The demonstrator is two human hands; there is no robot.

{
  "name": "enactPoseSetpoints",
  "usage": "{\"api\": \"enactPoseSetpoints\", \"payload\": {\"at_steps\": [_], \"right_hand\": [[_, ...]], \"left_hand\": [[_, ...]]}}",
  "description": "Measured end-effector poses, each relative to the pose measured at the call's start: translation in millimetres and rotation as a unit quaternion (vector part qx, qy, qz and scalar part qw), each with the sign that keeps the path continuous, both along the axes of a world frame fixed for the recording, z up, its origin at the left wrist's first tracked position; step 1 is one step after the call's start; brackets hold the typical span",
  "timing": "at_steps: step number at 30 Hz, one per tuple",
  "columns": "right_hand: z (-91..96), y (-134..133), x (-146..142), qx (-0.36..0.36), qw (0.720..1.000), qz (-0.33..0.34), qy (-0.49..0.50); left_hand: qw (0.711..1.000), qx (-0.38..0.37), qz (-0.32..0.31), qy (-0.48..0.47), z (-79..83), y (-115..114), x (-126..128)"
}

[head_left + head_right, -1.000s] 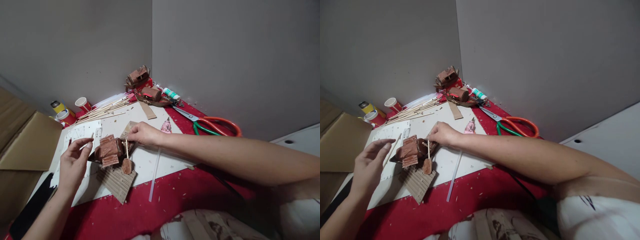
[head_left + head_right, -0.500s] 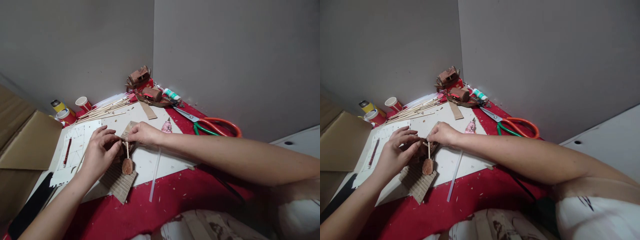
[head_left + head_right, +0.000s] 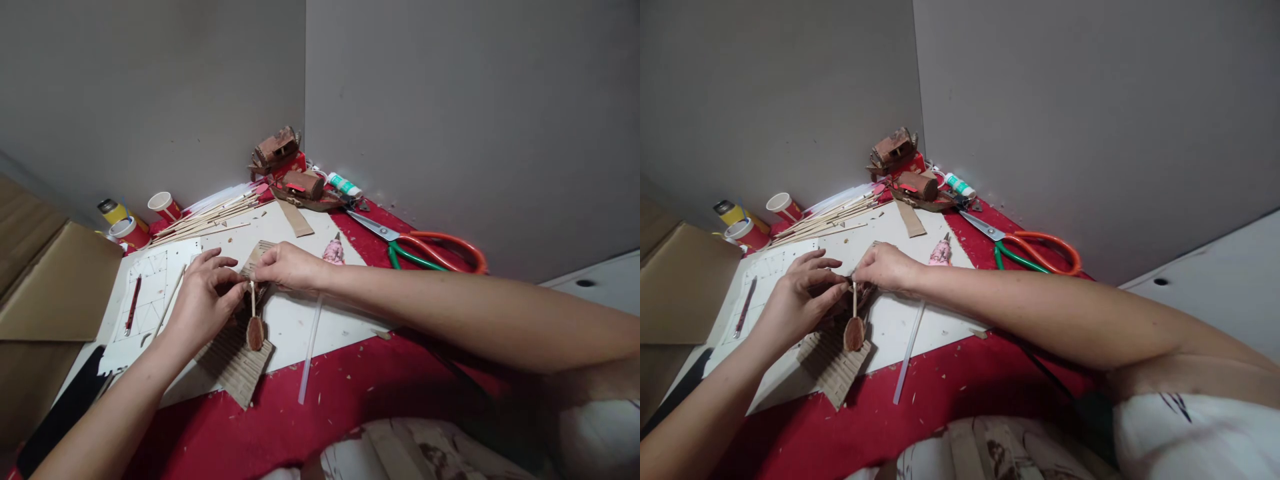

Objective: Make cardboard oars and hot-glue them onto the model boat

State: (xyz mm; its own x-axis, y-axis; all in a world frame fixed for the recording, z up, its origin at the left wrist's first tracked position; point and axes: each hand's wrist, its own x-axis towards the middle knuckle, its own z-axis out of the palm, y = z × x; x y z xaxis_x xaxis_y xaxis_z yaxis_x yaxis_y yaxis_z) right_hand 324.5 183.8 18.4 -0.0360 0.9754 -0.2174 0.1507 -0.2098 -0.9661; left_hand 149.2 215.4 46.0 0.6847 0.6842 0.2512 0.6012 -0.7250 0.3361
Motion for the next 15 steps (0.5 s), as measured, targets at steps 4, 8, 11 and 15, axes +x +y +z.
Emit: {"api": "enactPoseSetpoints", "payload": {"at_steps": [4, 8, 11, 15], "right_hand": [[-1.3, 0.8, -1.3, -0.003, 1.0, -0.005, 0.004], [-1.1, 1.1, -2.6, -0.002, 1.0, -0.008, 0.014], [-0.7, 0.9, -3.1, 0.0, 1.0, -0.011, 0.024], [0.6, 0.4, -3.5, 0.002, 1.0, -0.013, 0.027]], "left_hand": [[1.0, -0.019, 0.002, -0.01, 0.2, -1.0, 1.9], [1.0, -0.026, 0.008, -0.014, 1.9, -2.3, 4.0], [0.999, -0.035, 0.011, -0.016, 2.7, -2.7, 4.9], [0.999, -0.036, 0.007, -0.021, 2.4, -2.7, 5.6]]}}
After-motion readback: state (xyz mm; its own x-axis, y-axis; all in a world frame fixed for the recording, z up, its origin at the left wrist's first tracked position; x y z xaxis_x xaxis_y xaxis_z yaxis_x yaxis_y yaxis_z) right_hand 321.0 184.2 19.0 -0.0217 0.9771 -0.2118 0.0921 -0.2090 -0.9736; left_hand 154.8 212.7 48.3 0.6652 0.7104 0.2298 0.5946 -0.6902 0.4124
